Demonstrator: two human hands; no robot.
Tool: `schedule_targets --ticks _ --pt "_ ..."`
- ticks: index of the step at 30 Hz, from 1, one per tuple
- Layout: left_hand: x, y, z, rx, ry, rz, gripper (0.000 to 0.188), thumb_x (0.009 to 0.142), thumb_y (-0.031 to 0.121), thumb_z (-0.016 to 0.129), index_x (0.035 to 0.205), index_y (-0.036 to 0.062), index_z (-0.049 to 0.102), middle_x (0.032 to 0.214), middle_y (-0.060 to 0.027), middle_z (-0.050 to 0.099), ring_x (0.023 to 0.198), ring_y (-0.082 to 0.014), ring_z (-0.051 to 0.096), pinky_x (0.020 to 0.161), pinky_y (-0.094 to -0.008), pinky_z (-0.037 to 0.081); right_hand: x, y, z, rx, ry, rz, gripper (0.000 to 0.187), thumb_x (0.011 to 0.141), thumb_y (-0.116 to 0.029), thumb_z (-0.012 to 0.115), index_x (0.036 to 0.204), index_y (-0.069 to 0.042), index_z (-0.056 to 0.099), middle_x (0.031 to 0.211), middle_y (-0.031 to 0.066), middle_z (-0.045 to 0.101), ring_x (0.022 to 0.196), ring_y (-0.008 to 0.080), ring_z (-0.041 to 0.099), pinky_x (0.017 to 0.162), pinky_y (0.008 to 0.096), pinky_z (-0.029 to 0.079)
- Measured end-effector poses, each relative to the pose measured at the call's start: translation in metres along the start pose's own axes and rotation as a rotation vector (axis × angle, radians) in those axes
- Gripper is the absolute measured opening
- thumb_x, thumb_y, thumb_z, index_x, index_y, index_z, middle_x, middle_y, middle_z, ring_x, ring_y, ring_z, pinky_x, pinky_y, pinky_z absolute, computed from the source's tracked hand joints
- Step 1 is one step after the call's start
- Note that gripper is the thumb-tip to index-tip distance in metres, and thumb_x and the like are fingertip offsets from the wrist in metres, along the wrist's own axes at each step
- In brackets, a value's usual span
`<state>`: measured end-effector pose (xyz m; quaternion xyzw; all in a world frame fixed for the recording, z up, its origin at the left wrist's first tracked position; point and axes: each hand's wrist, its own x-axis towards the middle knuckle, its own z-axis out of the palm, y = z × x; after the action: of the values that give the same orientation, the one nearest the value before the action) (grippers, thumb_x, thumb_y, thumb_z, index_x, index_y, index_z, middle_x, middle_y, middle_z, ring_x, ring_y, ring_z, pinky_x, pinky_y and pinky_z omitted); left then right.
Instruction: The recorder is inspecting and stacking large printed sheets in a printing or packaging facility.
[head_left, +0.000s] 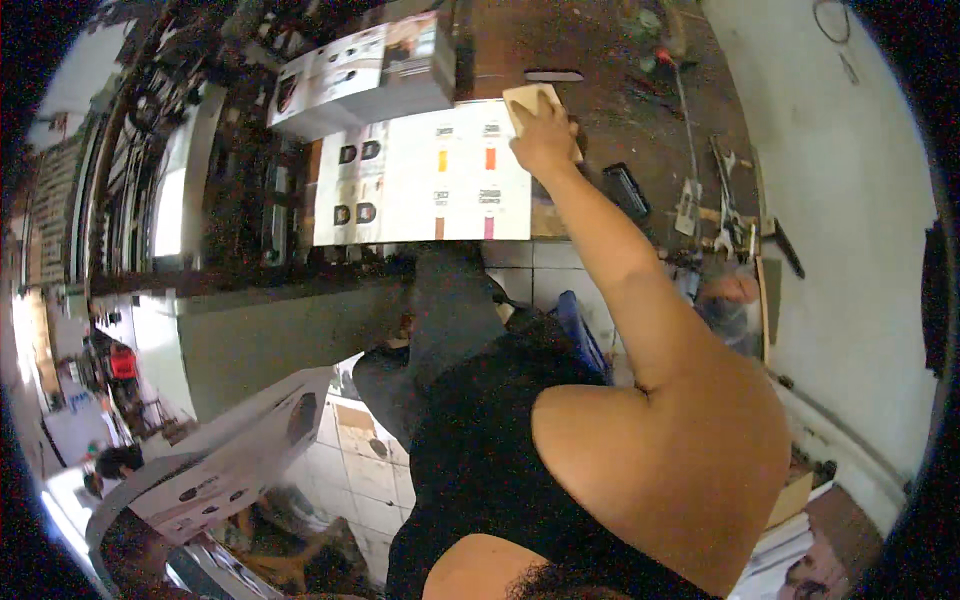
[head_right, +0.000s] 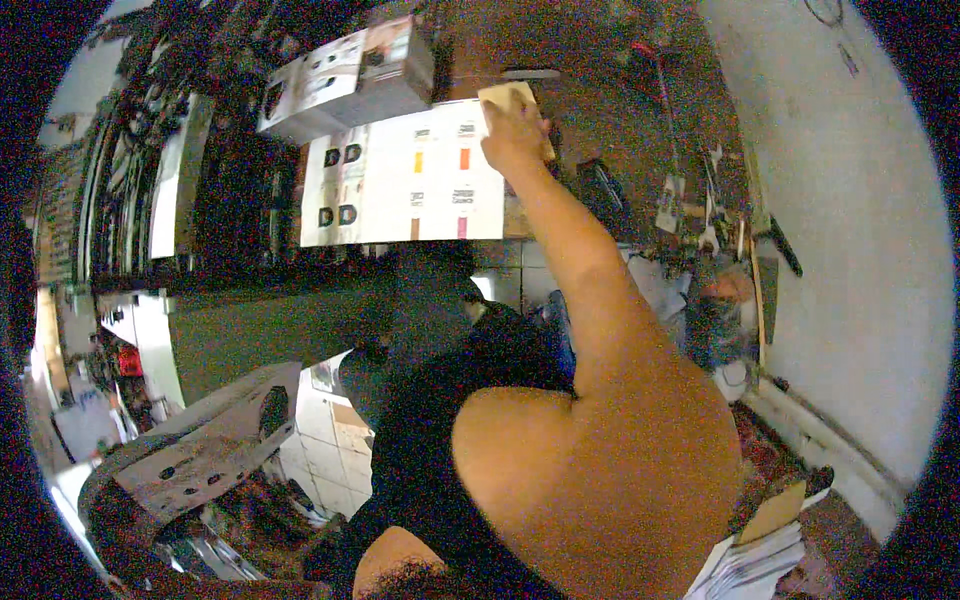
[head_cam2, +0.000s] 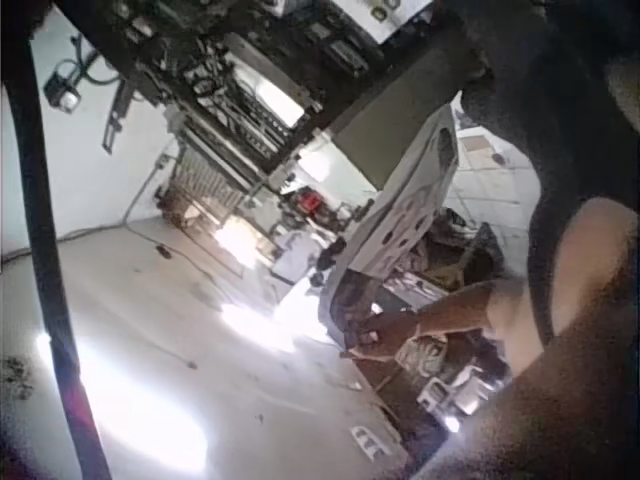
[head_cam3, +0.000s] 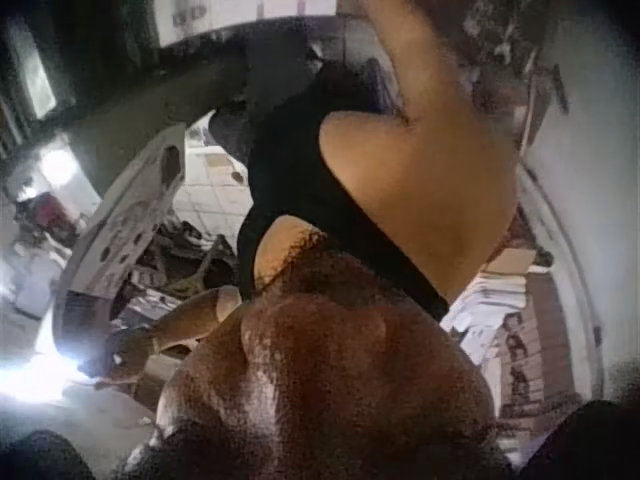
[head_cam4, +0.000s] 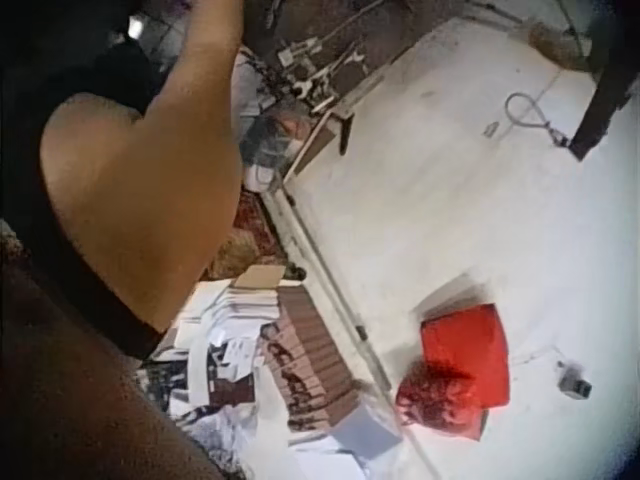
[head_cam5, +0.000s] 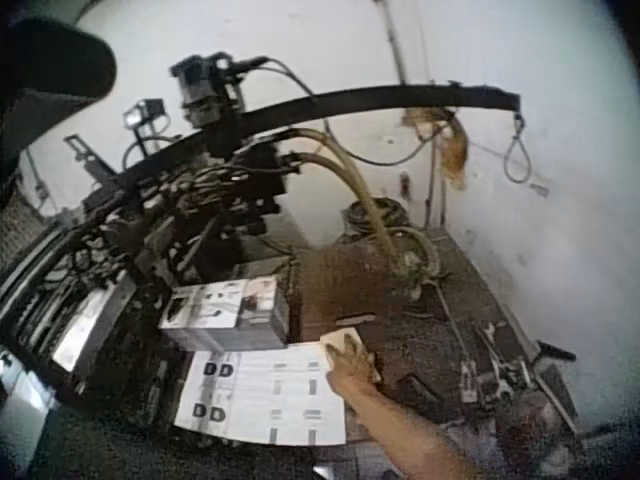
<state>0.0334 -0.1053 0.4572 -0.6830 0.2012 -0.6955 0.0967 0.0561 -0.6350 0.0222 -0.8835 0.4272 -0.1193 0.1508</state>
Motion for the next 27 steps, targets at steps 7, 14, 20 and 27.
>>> schedule_targets --ticks 7,14,20,27 --pt "0.000 -0.023 0.039 0.000 -0.026 0.171 0.018 0.084 0.013 0.063 0.093 -0.0035 0.062 0.088 -0.0140 0.065 0.079 -0.0290 0.063 0.075 -0.0388 0.051 0.047 0.074 -0.039 -0.173 0.112 -0.216 0.047 0.072 -0.023 0.063 0.119 -0.020 0.057 0.133 0.0103 0.045 0.122 0.0328 0.041 0.094 0.0549 0.038" --pt "-0.019 0.038 0.074 -0.462 -0.304 0.001 0.025 0.084 0.008 0.062 0.106 -0.0043 0.061 0.099 -0.0100 0.067 0.091 -0.0304 0.064 0.086 -0.0418 0.049 0.032 -0.007 -0.093 0.463 -0.050 -0.530 0.063 0.073 -0.027 0.069 0.130 -0.010 0.049 0.133 0.0146 0.048 0.122 0.0298 0.046 0.103 0.0390 0.035" --pt "0.012 0.116 0.091 -0.706 -0.397 0.247 0.015 0.079 0.005 0.066 0.094 0.0020 0.066 0.088 -0.0086 0.068 0.081 -0.0212 0.066 0.095 -0.0432 0.045 -0.038 -0.150 -0.194 1.136 -0.315 -1.271 0.096 0.057 -0.032 0.080 0.139 -0.010 0.036 0.135 0.0128 0.045 0.123 0.0258 0.044 0.103 0.0389 0.034" --pt "0.003 0.149 0.106 -0.784 -0.376 0.273 0.012 0.080 0.012 0.064 0.091 0.0080 0.066 0.089 -0.0046 0.069 0.088 -0.0226 0.067 0.099 -0.0455 0.039 -0.087 -0.231 -0.242 1.168 -0.039 -1.327 0.058 0.063 -0.021 0.075 0.115 -0.012 0.053 0.087 0.0096 0.064 0.079 0.0312 0.064 0.068 0.0393 0.052"
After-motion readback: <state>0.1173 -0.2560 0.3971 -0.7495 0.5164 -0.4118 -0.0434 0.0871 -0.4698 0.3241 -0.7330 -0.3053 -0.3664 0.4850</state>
